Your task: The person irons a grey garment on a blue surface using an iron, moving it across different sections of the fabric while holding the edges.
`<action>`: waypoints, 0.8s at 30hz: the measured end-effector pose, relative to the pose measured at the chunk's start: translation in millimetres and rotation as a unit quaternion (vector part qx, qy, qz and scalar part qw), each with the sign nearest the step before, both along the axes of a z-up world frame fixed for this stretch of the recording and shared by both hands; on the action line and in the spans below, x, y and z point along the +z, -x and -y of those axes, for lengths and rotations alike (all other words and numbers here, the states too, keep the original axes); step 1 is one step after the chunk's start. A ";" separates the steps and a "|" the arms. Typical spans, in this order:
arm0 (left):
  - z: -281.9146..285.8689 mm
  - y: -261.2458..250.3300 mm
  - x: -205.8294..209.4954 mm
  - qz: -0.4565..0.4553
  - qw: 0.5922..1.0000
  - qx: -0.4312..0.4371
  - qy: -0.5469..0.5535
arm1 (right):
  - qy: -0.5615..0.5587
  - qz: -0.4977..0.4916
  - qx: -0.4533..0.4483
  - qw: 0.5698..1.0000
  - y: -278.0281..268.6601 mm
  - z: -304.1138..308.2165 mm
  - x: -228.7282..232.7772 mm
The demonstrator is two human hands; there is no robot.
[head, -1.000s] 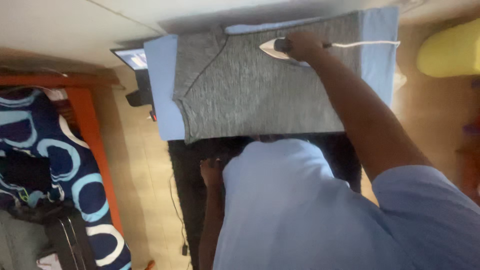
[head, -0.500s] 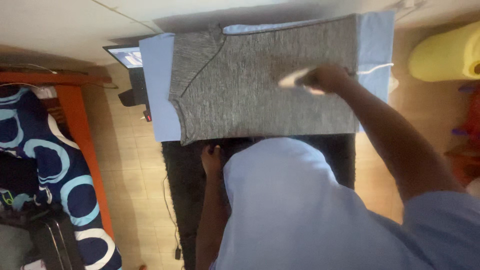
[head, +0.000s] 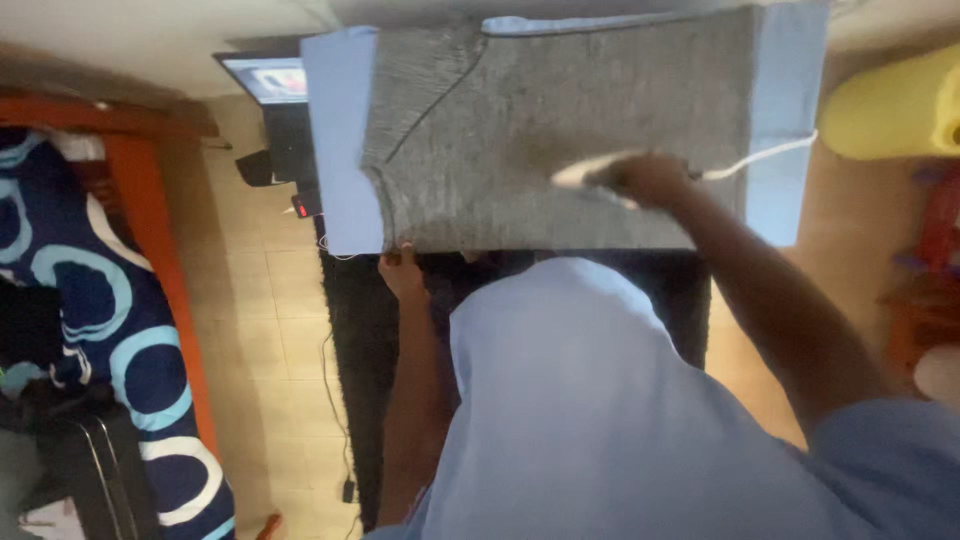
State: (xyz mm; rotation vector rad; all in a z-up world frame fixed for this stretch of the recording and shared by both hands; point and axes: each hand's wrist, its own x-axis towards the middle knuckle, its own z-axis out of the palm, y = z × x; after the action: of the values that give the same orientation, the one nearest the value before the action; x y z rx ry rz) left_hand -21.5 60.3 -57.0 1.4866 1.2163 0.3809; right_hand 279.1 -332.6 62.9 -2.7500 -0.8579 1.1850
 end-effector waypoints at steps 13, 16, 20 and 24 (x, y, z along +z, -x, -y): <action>-45.9 28.2 -3.9 0.175 0.970 -0.111 0.124 | -0.008 -0.023 -0.119 0.993 56.2 -110.2 42.4; -53.5 38.0 -5.4 0.021 0.990 -0.138 0.033 | 0.007 -0.019 -0.044 0.999 73.5 -128.6 24.0; -59.0 46.6 -14.3 -0.038 0.983 -0.176 0.037 | -0.022 -0.025 0.054 0.998 89.8 -136.1 12.9; -68.1 33.8 -26.0 0.112 0.968 -0.164 0.157 | 0.008 -0.036 -0.056 0.998 95.9 -168.3 47.4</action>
State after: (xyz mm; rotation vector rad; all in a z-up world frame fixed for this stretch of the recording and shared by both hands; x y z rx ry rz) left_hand -55.3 128.4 -83.0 1.3003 0.7921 0.1202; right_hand 183.2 -164.3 110.3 -2.7086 -0.6813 1.2682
